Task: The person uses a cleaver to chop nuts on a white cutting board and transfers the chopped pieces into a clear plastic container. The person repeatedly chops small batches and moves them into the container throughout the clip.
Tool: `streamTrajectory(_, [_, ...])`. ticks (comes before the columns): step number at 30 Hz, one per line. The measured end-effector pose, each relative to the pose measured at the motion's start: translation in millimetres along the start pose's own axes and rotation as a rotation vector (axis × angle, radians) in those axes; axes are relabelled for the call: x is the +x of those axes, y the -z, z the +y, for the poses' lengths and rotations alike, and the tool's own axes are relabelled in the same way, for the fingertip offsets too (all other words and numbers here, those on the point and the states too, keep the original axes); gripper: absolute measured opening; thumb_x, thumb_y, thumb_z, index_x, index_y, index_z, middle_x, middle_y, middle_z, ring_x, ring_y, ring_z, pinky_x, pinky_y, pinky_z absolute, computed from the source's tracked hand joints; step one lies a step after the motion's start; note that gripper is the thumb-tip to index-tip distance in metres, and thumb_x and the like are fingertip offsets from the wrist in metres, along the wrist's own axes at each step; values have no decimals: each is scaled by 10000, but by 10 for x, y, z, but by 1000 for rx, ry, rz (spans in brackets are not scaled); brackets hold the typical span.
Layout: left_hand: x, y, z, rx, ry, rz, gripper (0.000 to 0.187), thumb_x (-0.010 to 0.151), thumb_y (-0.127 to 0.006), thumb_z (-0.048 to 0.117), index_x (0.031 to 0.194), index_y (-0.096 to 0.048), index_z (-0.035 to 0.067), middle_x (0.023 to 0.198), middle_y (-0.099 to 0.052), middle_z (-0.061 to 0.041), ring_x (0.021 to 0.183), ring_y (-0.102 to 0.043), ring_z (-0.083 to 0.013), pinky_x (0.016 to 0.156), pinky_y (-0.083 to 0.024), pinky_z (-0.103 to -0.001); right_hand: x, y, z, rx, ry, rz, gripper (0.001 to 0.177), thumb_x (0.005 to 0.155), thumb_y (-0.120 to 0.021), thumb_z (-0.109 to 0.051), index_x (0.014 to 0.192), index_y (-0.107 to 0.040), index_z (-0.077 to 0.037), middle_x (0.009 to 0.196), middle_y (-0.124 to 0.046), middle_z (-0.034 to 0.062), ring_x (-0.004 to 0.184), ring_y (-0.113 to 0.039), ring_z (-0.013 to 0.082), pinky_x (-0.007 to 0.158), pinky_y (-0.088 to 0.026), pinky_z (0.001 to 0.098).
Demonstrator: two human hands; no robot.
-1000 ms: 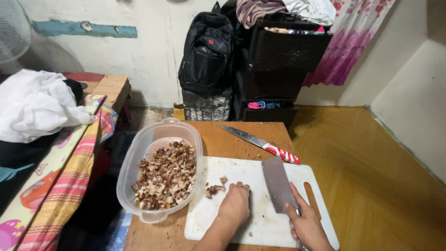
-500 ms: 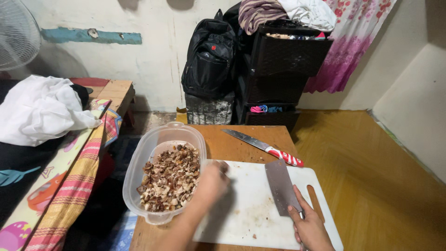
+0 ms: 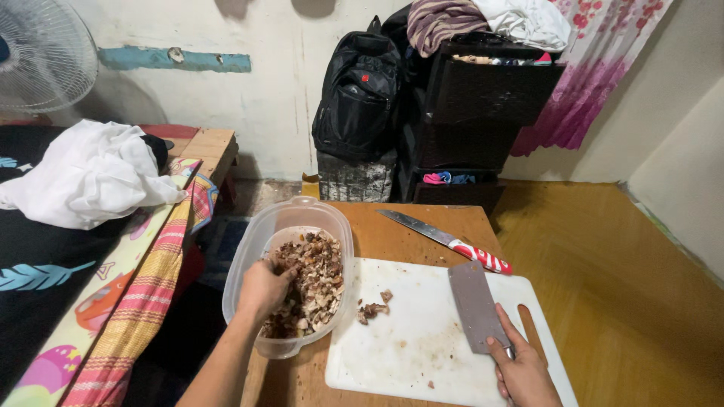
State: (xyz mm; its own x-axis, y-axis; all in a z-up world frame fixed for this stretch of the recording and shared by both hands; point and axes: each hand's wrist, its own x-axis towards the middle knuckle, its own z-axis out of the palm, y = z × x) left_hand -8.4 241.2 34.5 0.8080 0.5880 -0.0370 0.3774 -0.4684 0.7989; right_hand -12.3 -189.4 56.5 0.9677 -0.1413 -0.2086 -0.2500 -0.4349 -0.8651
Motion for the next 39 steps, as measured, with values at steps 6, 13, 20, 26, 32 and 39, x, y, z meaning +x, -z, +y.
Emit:
streamTrajectory(6, [81,-19,-137,56,-68,30,271,889,-746,304,1055,-813,100,919,-773,-214,854,-756,-322,812,-556,-410,35,-5,22,3,-5,-1,600,936,-687,-75,1444,-519,-347,1718,-122,-134,440,-490,190,363,-419,375])
streamTrajectory(13, [39,28,-118,26,-44,83,190,863,-739,207,997,-796,86,914,-786,-209,863,-784,-334,830,-579,-422,22,-7,10,-10,-11,-1,623,944,-684,-94,1480,-510,-361,1720,-114,-142,438,-491,196,366,-421,376])
streamTrajectory(20, [-156,-83,22,117,-163,-85,269,831,-727,250,1064,-788,130,1115,-823,-149,1052,-789,-259,995,-573,-362,-20,5,-82,-30,-60,-24,600,967,-658,-95,1473,-472,-357,1725,-70,-165,449,-482,192,389,-435,378])
streamTrajectory(26, [-449,18,391,567,61,-243,1164,599,-965,490,1580,-376,277,1624,-279,-121,1515,-252,-398,1210,-326,-562,-47,18,-87,-36,-36,-28,627,973,-650,-113,1522,-474,-358,1719,-76,-172,440,-477,193,393,-437,379])
streamTrajectory(32, [-325,-8,372,490,114,-226,1267,570,-1006,395,1601,-281,275,1665,-203,-104,1440,-341,-445,1150,-409,-573,-31,13,-61,-33,-33,-26,639,963,-654,-109,1519,-473,-365,1716,-74,-182,431,-481,193,388,-446,384])
streamTrajectory(39, [-47,-203,71,567,-113,-75,987,585,-963,283,1447,-500,152,1486,-472,-144,1404,-421,-404,1174,-404,-506,15,0,-5,-25,-5,-13,647,941,-671,-91,1497,-501,-373,1714,-101,-180,407,-498,204,356,-427,384])
